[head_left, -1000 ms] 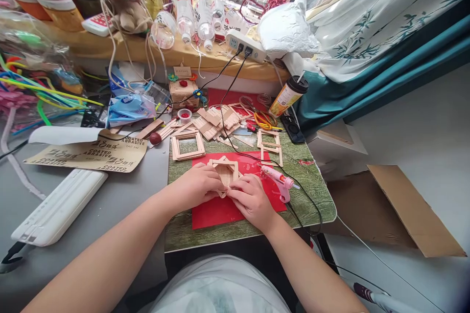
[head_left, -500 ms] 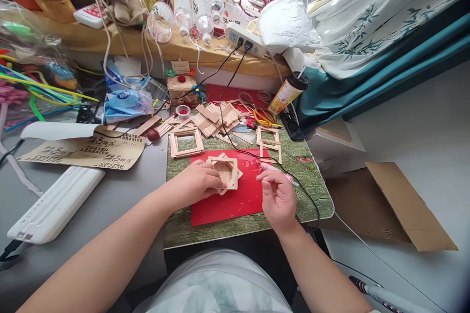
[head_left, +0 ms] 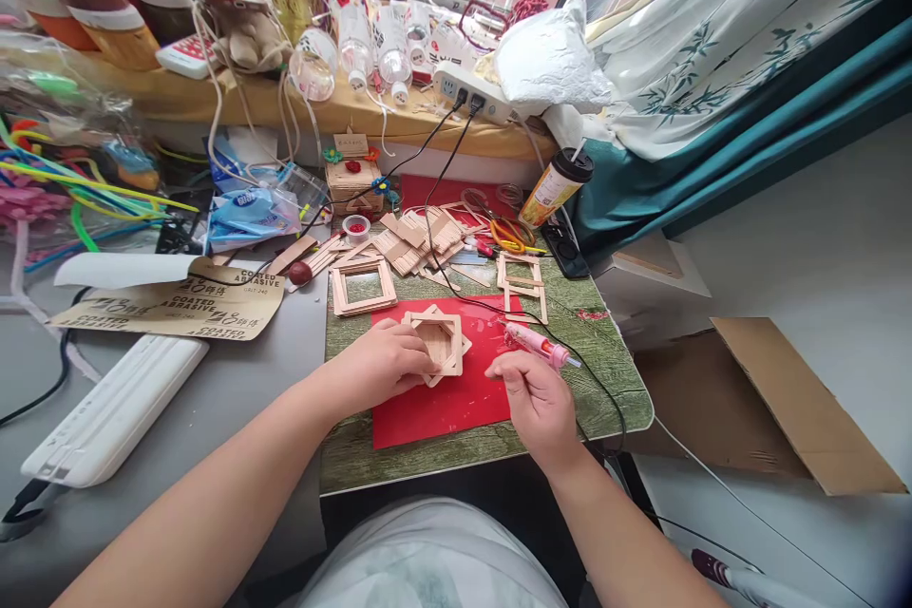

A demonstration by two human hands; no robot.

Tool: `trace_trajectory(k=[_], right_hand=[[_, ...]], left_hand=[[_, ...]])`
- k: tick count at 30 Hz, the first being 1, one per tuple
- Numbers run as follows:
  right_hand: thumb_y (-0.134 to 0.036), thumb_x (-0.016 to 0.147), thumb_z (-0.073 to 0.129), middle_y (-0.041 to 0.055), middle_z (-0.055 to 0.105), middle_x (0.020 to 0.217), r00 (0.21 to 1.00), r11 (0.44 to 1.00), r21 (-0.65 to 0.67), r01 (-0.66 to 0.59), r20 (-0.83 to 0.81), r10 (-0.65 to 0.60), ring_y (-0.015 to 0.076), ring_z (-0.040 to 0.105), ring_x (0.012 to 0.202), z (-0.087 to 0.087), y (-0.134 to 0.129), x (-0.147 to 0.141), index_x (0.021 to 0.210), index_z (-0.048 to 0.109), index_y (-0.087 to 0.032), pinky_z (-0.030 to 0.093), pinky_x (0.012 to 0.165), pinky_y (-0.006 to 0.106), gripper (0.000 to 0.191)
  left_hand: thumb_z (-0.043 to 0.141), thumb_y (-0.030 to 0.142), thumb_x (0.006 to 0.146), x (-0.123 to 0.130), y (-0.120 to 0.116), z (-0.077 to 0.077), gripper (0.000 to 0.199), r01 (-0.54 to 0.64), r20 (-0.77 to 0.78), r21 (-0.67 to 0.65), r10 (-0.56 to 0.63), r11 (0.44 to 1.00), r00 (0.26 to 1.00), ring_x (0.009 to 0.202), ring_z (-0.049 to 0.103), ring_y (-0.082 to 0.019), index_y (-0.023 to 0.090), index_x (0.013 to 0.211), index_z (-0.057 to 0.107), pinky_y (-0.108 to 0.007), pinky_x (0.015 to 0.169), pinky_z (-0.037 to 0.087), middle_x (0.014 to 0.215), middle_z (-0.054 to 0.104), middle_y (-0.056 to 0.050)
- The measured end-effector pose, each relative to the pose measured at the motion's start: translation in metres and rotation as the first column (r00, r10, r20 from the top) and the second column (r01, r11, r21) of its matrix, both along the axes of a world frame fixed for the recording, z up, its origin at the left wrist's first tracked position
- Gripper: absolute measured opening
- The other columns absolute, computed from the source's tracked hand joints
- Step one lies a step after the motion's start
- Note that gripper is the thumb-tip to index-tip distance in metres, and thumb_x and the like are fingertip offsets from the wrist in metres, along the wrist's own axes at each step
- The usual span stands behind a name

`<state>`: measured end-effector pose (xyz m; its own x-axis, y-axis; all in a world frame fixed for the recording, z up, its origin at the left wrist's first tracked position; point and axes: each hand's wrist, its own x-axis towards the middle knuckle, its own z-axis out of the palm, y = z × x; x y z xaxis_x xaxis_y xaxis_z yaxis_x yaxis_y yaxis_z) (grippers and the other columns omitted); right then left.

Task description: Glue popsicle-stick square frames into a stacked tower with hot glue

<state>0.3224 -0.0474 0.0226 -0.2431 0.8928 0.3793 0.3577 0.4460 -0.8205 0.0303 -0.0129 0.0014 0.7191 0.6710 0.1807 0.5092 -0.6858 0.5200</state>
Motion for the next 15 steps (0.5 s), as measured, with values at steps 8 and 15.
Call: trace_trajectory(k=[8, 15], right_hand=[[-0.031, 0.096, 0.084, 0.0028, 0.080, 0.088, 0.998, 0.992, -0.126, 0.021, -0.062, -0.029, 0.0228, 0.076, 0.082, -0.012, -0.003, -0.003, 0.091, 0.079, -0.027, 0.063, 0.080, 0.039, 0.007], [-0.040, 0.112, 0.056, 0.0014, 0.067, 0.076, 0.999, 0.976, -0.217, -0.016, -0.038, 0.008, 0.0189, 0.064, 0.072, -0.025, -0.002, 0.004, 0.080, 0.066, -0.024, 0.052, 0.070, 0.034, 0.037]], left_hand=[[0.060, 0.020, 0.107, 0.002, -0.005, 0.012, 0.022, 0.004, -0.080, 0.086, 0.003, 0.996, 0.997, 0.107, 0.065, -0.025, 0.027, 0.121, 0.075, -0.039, 0.090, 0.039, 0.112, 0.080, -0.005], [0.065, 0.022, 0.103, 0.004, -0.009, 0.014, 0.035, -0.005, -0.147, 0.147, 0.026, 0.989, 0.989, 0.115, 0.065, -0.029, 0.025, 0.138, 0.066, -0.043, 0.096, 0.037, 0.120, 0.080, -0.009]])
